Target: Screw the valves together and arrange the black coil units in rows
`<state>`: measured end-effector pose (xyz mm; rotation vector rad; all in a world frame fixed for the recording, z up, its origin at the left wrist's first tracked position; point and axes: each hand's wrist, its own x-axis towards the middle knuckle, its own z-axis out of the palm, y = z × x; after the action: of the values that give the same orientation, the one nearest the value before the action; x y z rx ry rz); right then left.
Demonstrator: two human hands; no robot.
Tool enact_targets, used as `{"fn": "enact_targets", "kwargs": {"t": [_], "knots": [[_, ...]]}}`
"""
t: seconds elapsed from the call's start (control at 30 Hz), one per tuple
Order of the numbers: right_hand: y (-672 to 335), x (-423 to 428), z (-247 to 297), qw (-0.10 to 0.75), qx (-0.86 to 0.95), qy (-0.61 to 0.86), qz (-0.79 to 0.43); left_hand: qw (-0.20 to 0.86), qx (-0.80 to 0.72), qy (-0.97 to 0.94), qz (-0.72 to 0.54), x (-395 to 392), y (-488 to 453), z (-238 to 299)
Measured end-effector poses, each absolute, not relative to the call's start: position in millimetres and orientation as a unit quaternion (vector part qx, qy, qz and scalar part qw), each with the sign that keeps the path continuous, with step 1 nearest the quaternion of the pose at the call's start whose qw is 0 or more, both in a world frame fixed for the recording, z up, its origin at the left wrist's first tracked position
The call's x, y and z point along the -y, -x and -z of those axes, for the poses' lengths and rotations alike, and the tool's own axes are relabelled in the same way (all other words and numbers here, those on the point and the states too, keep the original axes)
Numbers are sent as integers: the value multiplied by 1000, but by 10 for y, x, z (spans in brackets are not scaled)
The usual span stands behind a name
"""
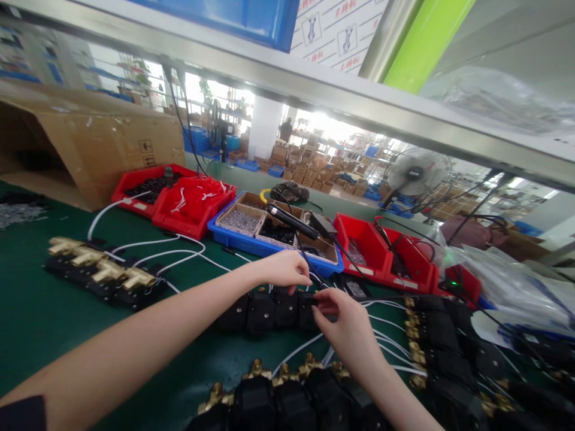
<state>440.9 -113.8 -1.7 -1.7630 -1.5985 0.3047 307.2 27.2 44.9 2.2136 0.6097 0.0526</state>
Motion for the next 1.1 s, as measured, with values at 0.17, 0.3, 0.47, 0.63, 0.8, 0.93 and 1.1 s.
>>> {"fn": "enact_targets", "kwargs": {"t": [0.17,0.3,0.47,0.63,0.8,0.93,1.1], "knots": [[-4367,1154,87,299,690,656,-64,362,-279,-889,-24,-429,-3093,-234],[-4314,1121,108,257,718,647,-13,359,-264,-895,11,-418,-3158,-171],[-4318,1128,128,206,743,635,44,359,-246,-900,37,-412,-3175,-212],[-4338,1146,140,173,745,640,78,365,-252,-895,48,-437,-3169,-234],[-4326,1126,154,157,731,658,93,388,-263,-881,62,-430,-3163,-274],[-4309,1104,173,158,720,669,93,407,-246,-878,46,-418,-3153,-287],[-4362,1106,74,202,715,665,71,481,-267,-835,2,-451,-3133,-236]]}}
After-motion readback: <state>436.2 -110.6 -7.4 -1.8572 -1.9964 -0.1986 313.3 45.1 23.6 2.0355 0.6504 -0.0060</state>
